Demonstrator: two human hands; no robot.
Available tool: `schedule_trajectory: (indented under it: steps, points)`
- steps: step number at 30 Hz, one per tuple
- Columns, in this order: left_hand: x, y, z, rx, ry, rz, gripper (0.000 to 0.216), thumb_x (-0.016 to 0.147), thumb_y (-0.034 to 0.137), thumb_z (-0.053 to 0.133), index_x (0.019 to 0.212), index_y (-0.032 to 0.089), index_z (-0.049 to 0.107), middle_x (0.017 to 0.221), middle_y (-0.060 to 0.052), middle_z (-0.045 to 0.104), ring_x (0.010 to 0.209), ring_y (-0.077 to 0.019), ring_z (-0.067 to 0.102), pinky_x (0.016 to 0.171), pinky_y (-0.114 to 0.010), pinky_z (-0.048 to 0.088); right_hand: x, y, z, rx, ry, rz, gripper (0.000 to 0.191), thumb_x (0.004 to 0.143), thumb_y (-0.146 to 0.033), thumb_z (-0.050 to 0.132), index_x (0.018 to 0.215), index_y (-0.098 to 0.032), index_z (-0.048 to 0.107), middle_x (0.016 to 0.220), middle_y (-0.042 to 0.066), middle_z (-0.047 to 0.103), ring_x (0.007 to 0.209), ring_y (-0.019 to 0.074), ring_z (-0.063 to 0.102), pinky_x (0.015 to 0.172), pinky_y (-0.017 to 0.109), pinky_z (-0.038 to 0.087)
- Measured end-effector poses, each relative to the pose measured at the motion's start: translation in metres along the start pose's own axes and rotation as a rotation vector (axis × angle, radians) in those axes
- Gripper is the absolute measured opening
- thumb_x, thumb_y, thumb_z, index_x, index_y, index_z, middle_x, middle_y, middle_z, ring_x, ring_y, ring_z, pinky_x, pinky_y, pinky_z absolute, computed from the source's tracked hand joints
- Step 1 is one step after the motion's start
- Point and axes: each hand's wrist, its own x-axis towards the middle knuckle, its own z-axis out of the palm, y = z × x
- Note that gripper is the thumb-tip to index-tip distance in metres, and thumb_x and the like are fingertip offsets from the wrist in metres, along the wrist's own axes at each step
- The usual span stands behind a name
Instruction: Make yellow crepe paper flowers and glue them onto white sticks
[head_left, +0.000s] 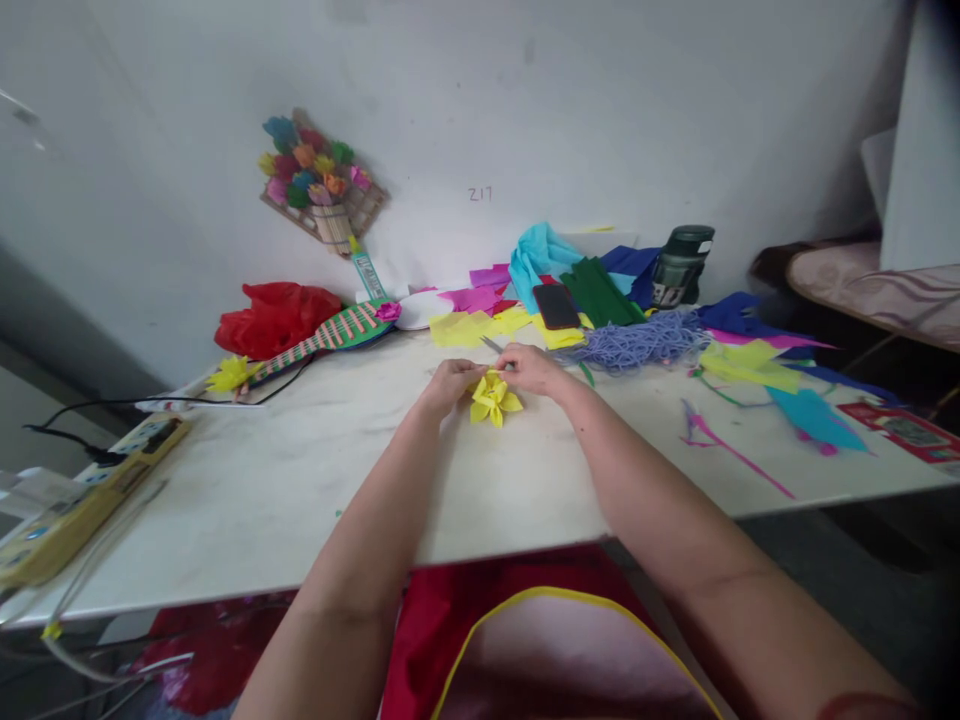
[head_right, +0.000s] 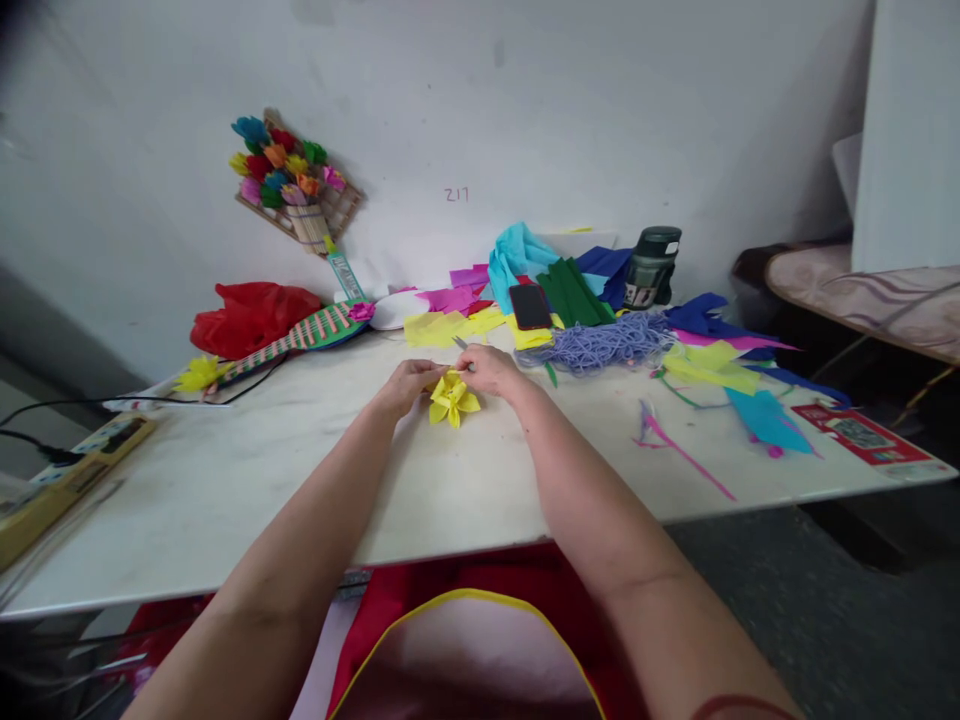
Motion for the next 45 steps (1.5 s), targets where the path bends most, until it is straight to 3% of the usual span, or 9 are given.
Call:
schedule_trajectory:
  steps: [12, 18, 25, 32, 45]
  points:
    - [0.002, 0.000, -0.001, -0.012, -0.008, 0.007, 0.028, 0.058, 0.036, 0.068, 0.068, 0.011, 0.059, 0.055, 0.000, 0.056, 0.050, -0.0092, 0.049, 0.050, -0.022, 0.035, 0.003, 0.008, 0.002, 0.243, -0.044, 0.017, 0.015, 0.071, -0.022, 0.054, 0.077, -0.016, 0.067, 0.085, 0.003, 0.062, 0.081, 0.0128, 0.056, 0.074, 0.022, 0.041]
    - [0.005, -0.003, -0.002, -0.014, -0.022, -0.011, 0.025, 0.060, 0.032, 0.066, 0.071, 0.010, 0.060, 0.055, 0.000, 0.056, 0.048, -0.0084, 0.048, 0.048, -0.021, 0.035, 0.003, 0.007, -0.002, 0.228, -0.094, 0.047, 0.022, 0.075, -0.031, 0.052, 0.075, -0.016, 0.067, 0.077, 0.003, 0.062, 0.075, 0.0137, 0.055, 0.069, 0.022, 0.041]
    - [0.004, -0.001, -0.003, -0.043, -0.034, -0.023, 0.024, 0.058, 0.028, 0.065, 0.072, 0.010, 0.060, 0.056, 0.000, 0.057, 0.047, -0.0077, 0.048, 0.047, -0.021, 0.034, 0.007, 0.012, 0.002, 0.212, -0.130, 0.050, 0.020, 0.073, -0.030, 0.055, 0.076, -0.016, 0.069, 0.078, 0.003, 0.064, 0.074, 0.0145, 0.056, 0.067, 0.022, 0.041]
    - [0.003, -0.001, -0.007, 0.003, -0.027, -0.030, 0.024, 0.059, 0.029, 0.065, 0.074, 0.011, 0.061, 0.054, 0.000, 0.055, 0.045, -0.0065, 0.044, 0.045, -0.020, 0.030, 0.012, 0.017, 0.008, 0.211, -0.095, -0.018, 0.017, 0.070, -0.029, 0.057, 0.073, -0.017, 0.069, 0.077, 0.001, 0.063, 0.076, 0.0141, 0.056, 0.071, 0.023, 0.042]
    - [0.002, 0.001, -0.005, 0.016, -0.006, -0.032, 0.025, 0.059, 0.034, 0.065, 0.069, 0.012, 0.059, 0.049, 0.003, 0.050, 0.043, -0.0060, 0.040, 0.043, -0.020, 0.028, 0.015, 0.027, 0.012, 0.277, -0.071, 0.026, 0.015, 0.065, -0.026, 0.061, 0.074, -0.017, 0.068, 0.079, 0.001, 0.064, 0.075, 0.0141, 0.058, 0.069, 0.023, 0.043]
